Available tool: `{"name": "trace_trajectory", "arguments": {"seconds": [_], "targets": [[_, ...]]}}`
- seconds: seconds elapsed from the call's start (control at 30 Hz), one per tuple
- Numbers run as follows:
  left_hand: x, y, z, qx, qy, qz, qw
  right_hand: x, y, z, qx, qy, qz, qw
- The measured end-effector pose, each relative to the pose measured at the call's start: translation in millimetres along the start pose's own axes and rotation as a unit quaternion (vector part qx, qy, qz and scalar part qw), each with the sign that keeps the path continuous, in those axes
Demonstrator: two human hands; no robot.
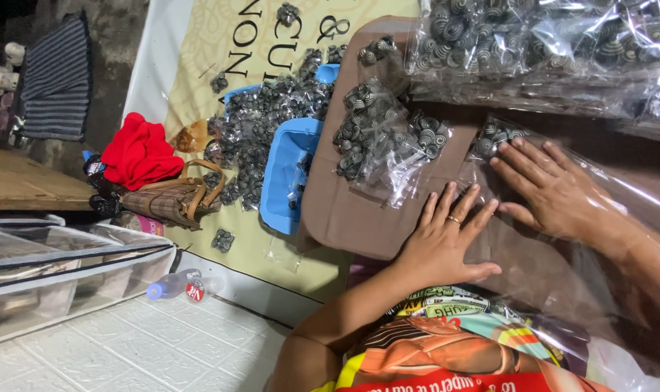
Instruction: The person sorts small metal spring-like coils into small plastic bags by hand, placing the filled bags on a table.
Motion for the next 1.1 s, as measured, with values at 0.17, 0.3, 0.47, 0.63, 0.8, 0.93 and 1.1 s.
{"name": "trace_trajectory", "arguments": {"seconds": [0.17,0.3,0.47,0.63,0.8,0.93,1.1], "targets": [[1,-1,1,0.007,-0.005,0.006,1.0,12,-6,11,-0.031,-0.041,0.027,0.998],[5,1,4,-0.004,-0.054,0.444,0.895,12,-7,-6,0.014,-0.01,0.065,0.998],[1,1,1,0.018,-0.01,0.007,1.0,19,-9,2,-0.002,-0.014,0.105,0.994],[17,4,-5,0.03,-0.089,-0.022,0.995,-7,13,5,0.014,-0.013,0.073,0.997],[60,6,-9,0.025,-0.172,-0.11,0.979,-4,-2,8,0.095,0.014,0.145,0.985],[48,0,17,0.02,-0.098,-0.081,0.992,-6,1,6,0.108,-0.001,0.117,0.987],[-6,-22,56,0.03,0.026,0.192,0.981,-6,17,-15,0.052,-0.012,0.115,0.992]]}}
Point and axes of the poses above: each hand's wrist, its own z-axis towards the middle knuckle, its own x-axis out of the back of the hand, y = z × x, the point moved 8 cm from there along z, towards the middle knuckle, and after that the axes turned 13 degrees about z, right-handed, at the moved point
